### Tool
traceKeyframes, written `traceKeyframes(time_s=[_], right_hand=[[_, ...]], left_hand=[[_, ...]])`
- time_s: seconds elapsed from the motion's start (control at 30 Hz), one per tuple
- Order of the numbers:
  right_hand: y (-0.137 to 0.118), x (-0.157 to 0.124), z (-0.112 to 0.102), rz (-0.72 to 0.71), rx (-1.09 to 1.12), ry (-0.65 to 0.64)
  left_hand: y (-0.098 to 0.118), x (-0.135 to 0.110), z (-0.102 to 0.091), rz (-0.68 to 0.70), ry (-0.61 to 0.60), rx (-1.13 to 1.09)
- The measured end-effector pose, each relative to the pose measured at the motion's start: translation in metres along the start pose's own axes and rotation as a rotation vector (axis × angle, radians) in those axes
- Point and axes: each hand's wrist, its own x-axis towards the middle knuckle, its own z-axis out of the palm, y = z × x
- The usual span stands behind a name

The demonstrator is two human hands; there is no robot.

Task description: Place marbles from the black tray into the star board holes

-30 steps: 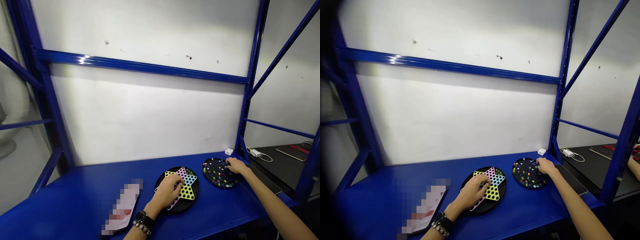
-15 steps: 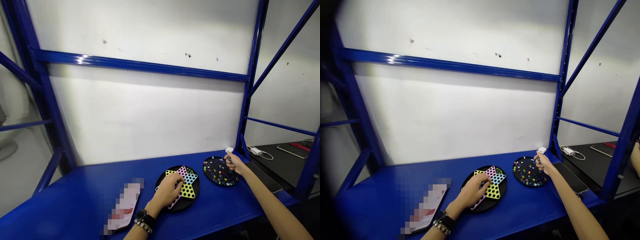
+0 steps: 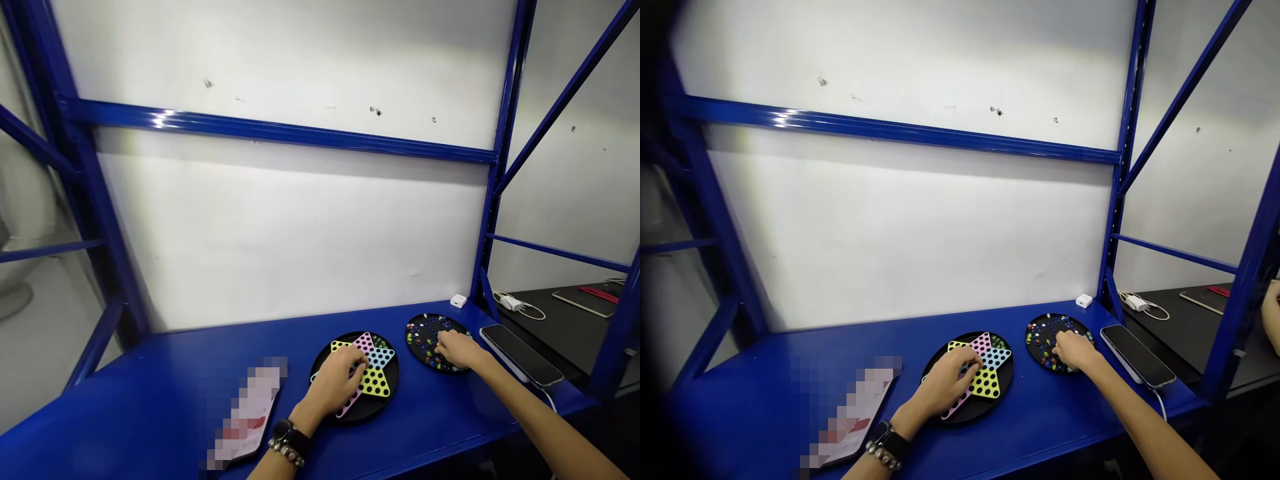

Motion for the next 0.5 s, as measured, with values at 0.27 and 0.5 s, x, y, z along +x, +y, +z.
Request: traceKeyframes(time_s=[0.27, 0.5], right_hand=[[0.023, 0.004, 0.004, -0.053, 0.114, -0.016], [0.030, -0.006, 0.000, -0.102, 0.456, 0.064]], left_hand=[[-0.001, 0.000, 0.001, 0.002, 0.007, 0.002], [0.000, -0.001, 0.000, -0.004, 0.008, 0.015]])
